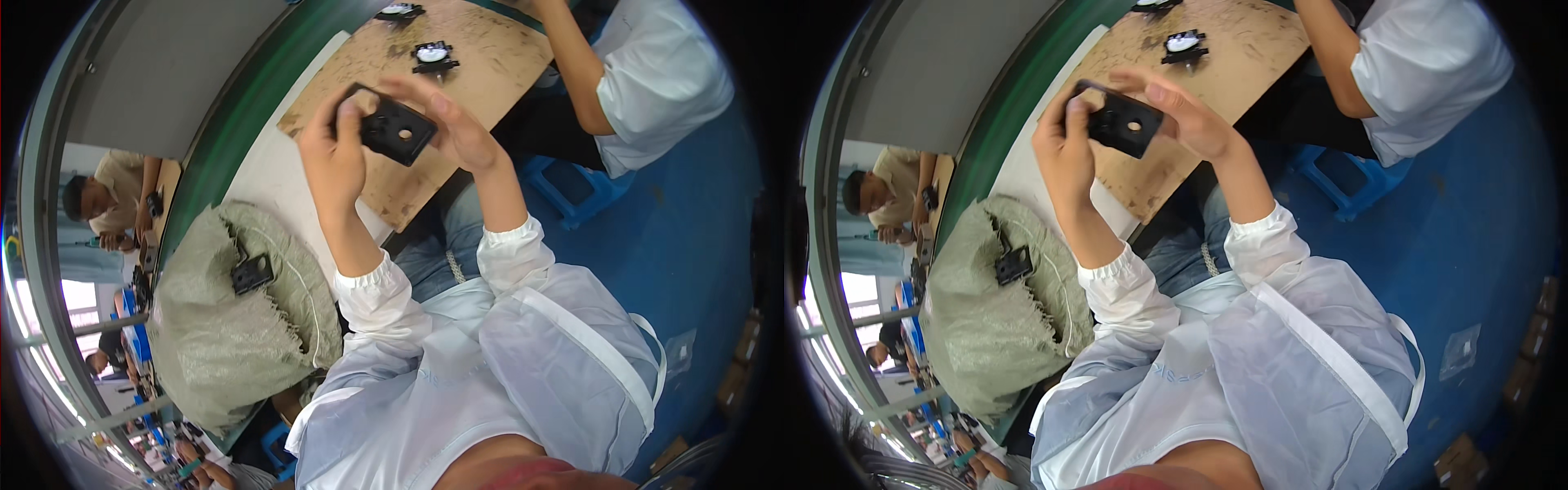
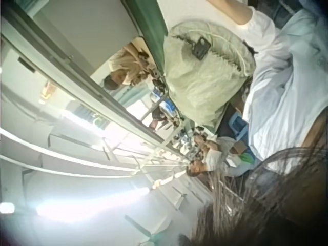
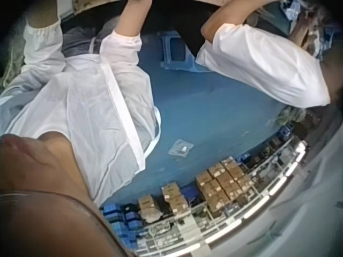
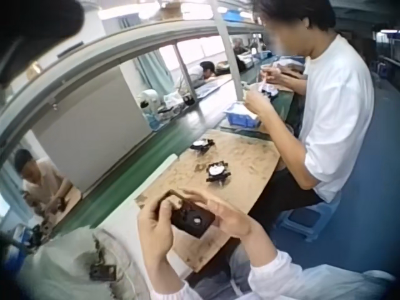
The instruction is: Assembling mechanical and electronic components of a device at a factory workstation.
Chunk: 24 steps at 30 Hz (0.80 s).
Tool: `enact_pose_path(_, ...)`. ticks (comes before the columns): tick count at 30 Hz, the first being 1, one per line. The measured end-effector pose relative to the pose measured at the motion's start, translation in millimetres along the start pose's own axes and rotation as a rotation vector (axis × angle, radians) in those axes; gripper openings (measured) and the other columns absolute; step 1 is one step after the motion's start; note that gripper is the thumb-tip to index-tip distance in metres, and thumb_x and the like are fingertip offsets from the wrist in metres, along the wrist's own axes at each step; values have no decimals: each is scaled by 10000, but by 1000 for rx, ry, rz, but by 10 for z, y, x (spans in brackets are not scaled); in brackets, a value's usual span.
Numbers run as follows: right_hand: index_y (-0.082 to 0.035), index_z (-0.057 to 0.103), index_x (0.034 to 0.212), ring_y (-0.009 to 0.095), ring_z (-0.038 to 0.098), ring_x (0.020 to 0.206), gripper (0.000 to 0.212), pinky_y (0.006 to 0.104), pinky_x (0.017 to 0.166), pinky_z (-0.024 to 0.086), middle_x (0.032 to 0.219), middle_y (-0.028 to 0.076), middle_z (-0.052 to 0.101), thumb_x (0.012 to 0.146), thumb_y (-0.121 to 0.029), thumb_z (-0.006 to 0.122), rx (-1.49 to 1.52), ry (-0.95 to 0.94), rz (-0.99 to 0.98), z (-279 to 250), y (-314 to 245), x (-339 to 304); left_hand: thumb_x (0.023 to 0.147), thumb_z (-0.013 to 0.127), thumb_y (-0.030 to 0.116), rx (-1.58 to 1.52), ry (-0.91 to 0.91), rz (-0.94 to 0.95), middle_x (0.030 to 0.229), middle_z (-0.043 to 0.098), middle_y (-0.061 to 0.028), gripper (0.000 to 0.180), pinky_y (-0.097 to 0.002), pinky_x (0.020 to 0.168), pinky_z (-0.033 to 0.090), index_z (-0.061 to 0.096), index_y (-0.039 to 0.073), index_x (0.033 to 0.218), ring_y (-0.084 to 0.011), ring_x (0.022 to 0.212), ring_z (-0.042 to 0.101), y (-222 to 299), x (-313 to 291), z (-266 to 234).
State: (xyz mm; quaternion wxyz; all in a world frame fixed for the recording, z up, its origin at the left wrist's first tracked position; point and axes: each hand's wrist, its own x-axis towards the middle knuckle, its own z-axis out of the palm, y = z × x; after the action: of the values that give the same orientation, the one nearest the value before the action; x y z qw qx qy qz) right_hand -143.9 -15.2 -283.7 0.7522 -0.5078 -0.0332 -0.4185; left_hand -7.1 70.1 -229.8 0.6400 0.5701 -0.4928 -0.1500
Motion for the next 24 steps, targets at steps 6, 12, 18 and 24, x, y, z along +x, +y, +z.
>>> enact_pose_path(6,-62,422,1407,258,712,843,513,236,545,521,1123,207,652,1039,-418,394,195,18,159,-637,-226,-195,899,662,221,161,-227,216,877,703,-97,251,-367,642,495,717,4,1012,-215,680,638,-309,416,606)
enact_pose_path(12,-130,343,1451,320,606,1128,469,374,867,520,1303,242,549,1056,-381,336,203,258,-227,-1029,-403,-298,805,737,338,618,-43,-159,674,681,-162,338,-370,668,515,757,1,826,-266,663,680,-762,347,1063)
enact_pose_path(18,-62,304,1465,426,435,1335,541,549,1039,447,1429,262,421,1017,-288,504,150,284,-335,-953,-405,-295,808,696,236,865,89,-44,758,698,-164,236,-468,771,462,720,18,719,-370,766,664,-1034,326,1479)
enact_pose_path(24,-12,326,1448,408,452,1330,553,429,953,542,1431,244,441,995,-232,554,182,161,-275,-1351,-356,-434,813,667,214,1048,120,72,845,708,-157,205,-462,823,412,734,26,769,-339,882,628,-1047,321,1423)
